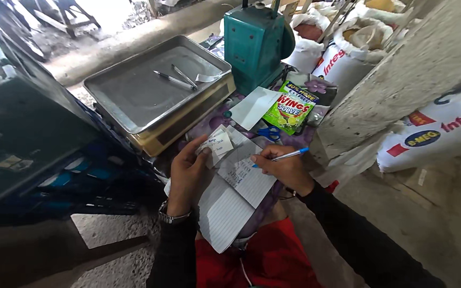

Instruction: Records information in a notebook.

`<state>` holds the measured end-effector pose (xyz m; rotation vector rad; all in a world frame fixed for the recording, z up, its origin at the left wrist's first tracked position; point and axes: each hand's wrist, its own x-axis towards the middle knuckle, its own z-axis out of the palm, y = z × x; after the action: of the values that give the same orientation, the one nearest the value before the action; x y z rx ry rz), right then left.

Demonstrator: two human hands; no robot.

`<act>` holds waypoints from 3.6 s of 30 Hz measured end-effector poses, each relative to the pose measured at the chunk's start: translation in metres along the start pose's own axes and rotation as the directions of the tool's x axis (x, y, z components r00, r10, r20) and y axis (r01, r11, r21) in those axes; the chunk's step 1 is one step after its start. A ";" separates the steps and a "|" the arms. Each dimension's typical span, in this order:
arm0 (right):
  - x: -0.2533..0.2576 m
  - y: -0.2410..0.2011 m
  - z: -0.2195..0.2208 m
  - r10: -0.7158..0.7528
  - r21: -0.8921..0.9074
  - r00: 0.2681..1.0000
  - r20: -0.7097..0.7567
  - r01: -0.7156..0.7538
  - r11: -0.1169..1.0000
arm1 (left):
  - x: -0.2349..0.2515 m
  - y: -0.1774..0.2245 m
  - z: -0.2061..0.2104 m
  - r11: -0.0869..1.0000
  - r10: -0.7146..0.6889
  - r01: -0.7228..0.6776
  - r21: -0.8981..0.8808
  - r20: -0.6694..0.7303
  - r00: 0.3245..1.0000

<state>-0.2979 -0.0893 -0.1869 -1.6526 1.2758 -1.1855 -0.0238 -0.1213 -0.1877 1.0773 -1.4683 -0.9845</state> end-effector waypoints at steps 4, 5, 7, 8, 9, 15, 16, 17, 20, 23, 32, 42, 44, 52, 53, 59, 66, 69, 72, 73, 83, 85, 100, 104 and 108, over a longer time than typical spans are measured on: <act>0.001 0.000 0.000 -0.001 -0.006 1.000 0.007 0.001 1.000 | 0.000 0.000 0.000 1.000 -0.003 0.003 0.008 -0.003 1.000; 0.001 -0.001 0.000 -0.003 0.003 1.000 0.004 0.003 1.000 | 0.000 0.000 0.000 1.000 -0.005 0.005 0.017 -0.002 1.000; 0.001 -0.001 0.001 -0.008 0.003 1.000 -0.003 0.008 1.000 | 0.000 -0.001 0.000 1.000 -0.001 0.002 0.027 -0.009 1.000; 0.001 0.000 0.001 -0.014 -0.004 1.000 -0.008 0.014 1.000 | 0.000 -0.002 -0.001 0.999 0.001 -0.001 0.032 -0.010 1.000; 0.001 0.001 0.001 -0.018 -0.013 1.000 -0.013 0.017 1.000 | 0.000 -0.002 -0.001 0.999 0.001 0.000 0.037 -0.010 1.000; 0.000 0.000 0.000 -0.005 -0.030 0.999 -0.038 0.004 1.000 | 0.001 -0.003 0.000 0.998 0.007 -0.006 0.068 -0.014 1.000; 0.001 0.000 0.001 -0.003 -0.028 0.999 -0.039 0.001 1.000 | 0.001 -0.003 0.000 0.997 0.007 -0.006 0.073 -0.016 1.000; 0.001 -0.001 0.001 0.000 -0.029 0.999 -0.041 -0.001 1.000 | 0.001 -0.003 -0.001 0.997 0.008 -0.007 0.077 -0.015 1.000; 0.001 -0.001 0.001 0.002 -0.021 0.999 -0.033 -0.002 1.000 | 0.001 -0.003 -0.001 0.997 0.020 -0.018 0.077 -0.016 1.000; 0.001 0.000 0.000 0.014 -0.024 1.000 -0.023 -0.015 1.000 | 0.001 -0.002 -0.001 0.997 0.022 -0.020 0.076 -0.014 1.000; 0.003 -0.004 -0.002 0.034 -0.020 0.998 -0.044 -0.035 0.999 | 0.000 -0.001 -0.001 0.998 0.021 -0.020 0.067 -0.018 1.000; 0.002 -0.001 0.000 0.017 -0.031 0.998 -0.055 -0.019 0.999 | 0.000 -0.001 -0.001 0.998 0.007 -0.006 0.063 -0.015 1.000; 0.002 0.000 0.000 0.013 -0.024 0.998 -0.059 -0.014 1.000 | 0.000 -0.001 -0.001 0.998 0.010 -0.010 0.062 -0.011 1.000; 0.003 -0.003 -0.001 0.027 -0.028 0.998 -0.061 -0.029 0.999 | 0.000 -0.001 -0.001 0.998 0.007 -0.006 0.069 -0.016 1.000; 0.004 -0.003 0.000 0.025 -0.036 0.998 -0.063 -0.028 0.999 | 0.000 -0.001 -0.001 0.997 0.003 -0.002 0.073 -0.016 1.000; 0.003 -0.002 -0.002 0.021 -0.066 0.997 -0.069 -0.025 0.998 | 0.000 -0.001 -0.001 0.997 -0.003 0.004 0.079 -0.017 1.000; 0.004 -0.001 -0.002 0.027 -0.047 0.997 -0.072 -0.031 0.998 | 0.000 -0.002 -0.001 0.998 0.007 -0.006 0.070 -0.017 1.000; 0.004 -0.001 -0.001 0.037 -0.039 0.997 -0.074 -0.040 0.998 | 0.000 -0.002 -0.001 0.998 0.019 -0.018 0.062 -0.016 1.000; 0.004 -0.002 -0.001 0.029 -0.043 0.997 -0.072 -0.032 0.999 | 0.000 -0.002 -0.002 0.997 0.018 -0.017 0.078 -0.019 1.000; 0.003 -0.002 -0.002 0.029 -0.042 0.997 -0.070 -0.032 0.999 | 0.000 -0.002 -0.001 0.997 0.019 -0.017 0.077 -0.020 1.000; 0.007 0.003 -0.008 -0.004 0.076 0.998 -0.069 0.009 0.997 | 0.000 -0.002 0.000 0.999 0.012 -0.012 0.050 -0.010 1.000; 0.009 0.005 -0.011 -0.018 0.145 0.998 -0.055 0.026 0.989 | 0.000 -0.001 0.000 0.999 0.014 -0.013 0.047 -0.012 1.000; 0.028 0.013 -0.011 -0.103 0.198 0.979 -0.179 0.138 0.970 | -0.004 0.005 -0.001 1.000 -0.015 0.015 -0.009 -0.050 0.999; 0.025 0.016 -0.013 -0.047 0.249 0.972 -0.229 0.106 0.963 | -0.003 0.005 0.000 0.998 -0.008 0.003 -0.066 -0.077 0.997; 0.022 0.015 -0.017 0.050 0.387 0.972 -0.229 0.044 0.921 | -0.005 0.004 0.000 0.997 -0.021 0.012 -0.073 -0.116 0.993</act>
<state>-0.3166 -0.1142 -0.1900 -1.2451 1.0878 -1.5565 -0.0237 -0.1151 -0.1850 1.0781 -1.3216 -0.9627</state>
